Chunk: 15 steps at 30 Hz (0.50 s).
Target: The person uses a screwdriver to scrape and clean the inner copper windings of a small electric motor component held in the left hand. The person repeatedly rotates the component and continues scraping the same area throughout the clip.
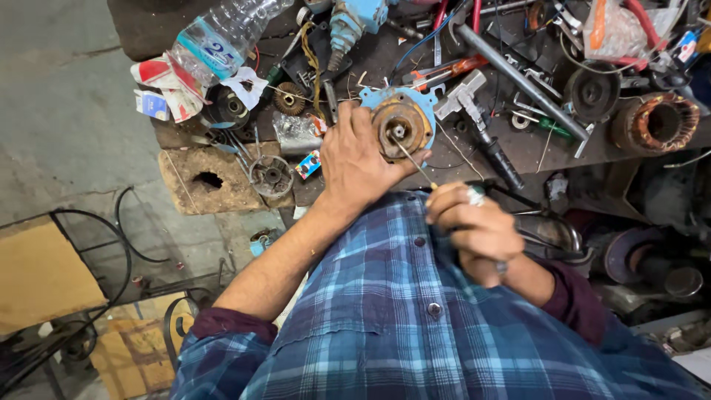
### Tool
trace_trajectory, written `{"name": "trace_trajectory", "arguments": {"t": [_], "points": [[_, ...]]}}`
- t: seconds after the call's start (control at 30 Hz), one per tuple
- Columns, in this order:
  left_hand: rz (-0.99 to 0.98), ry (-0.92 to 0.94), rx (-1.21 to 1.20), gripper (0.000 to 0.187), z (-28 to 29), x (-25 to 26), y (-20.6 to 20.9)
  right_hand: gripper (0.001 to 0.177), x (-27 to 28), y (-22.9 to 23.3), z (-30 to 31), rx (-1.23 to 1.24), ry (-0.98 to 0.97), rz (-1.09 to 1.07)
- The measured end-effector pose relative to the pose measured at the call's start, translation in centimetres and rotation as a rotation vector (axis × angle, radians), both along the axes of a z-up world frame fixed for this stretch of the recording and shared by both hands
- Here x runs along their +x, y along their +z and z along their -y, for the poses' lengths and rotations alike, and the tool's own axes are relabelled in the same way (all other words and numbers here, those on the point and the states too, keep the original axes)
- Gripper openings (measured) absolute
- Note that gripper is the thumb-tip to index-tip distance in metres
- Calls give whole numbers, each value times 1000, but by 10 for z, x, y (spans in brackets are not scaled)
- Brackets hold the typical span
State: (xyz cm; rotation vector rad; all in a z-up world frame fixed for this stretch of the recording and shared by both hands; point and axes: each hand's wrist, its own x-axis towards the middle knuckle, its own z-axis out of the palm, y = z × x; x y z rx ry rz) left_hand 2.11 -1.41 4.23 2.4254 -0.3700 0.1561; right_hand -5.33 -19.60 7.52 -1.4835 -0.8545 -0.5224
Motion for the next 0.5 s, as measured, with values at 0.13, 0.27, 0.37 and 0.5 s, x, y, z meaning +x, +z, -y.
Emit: {"name": "trace_trajectory", "arguments": {"t": [0.13,0.27,0.37,0.5], "points": [[124,-8,-32,102,3,3,0,72,8,19,1,-144,100,64],[120,-13,9,115,9,1,-1,67,-9,33,9,-143,-48,-242],[106,-13,31,117,10,-2,1,73,-9,27,12,365,-26,-349],[70,-13,69,114,12,-2,10,66,1,21,13,269,-48,-293]]}}
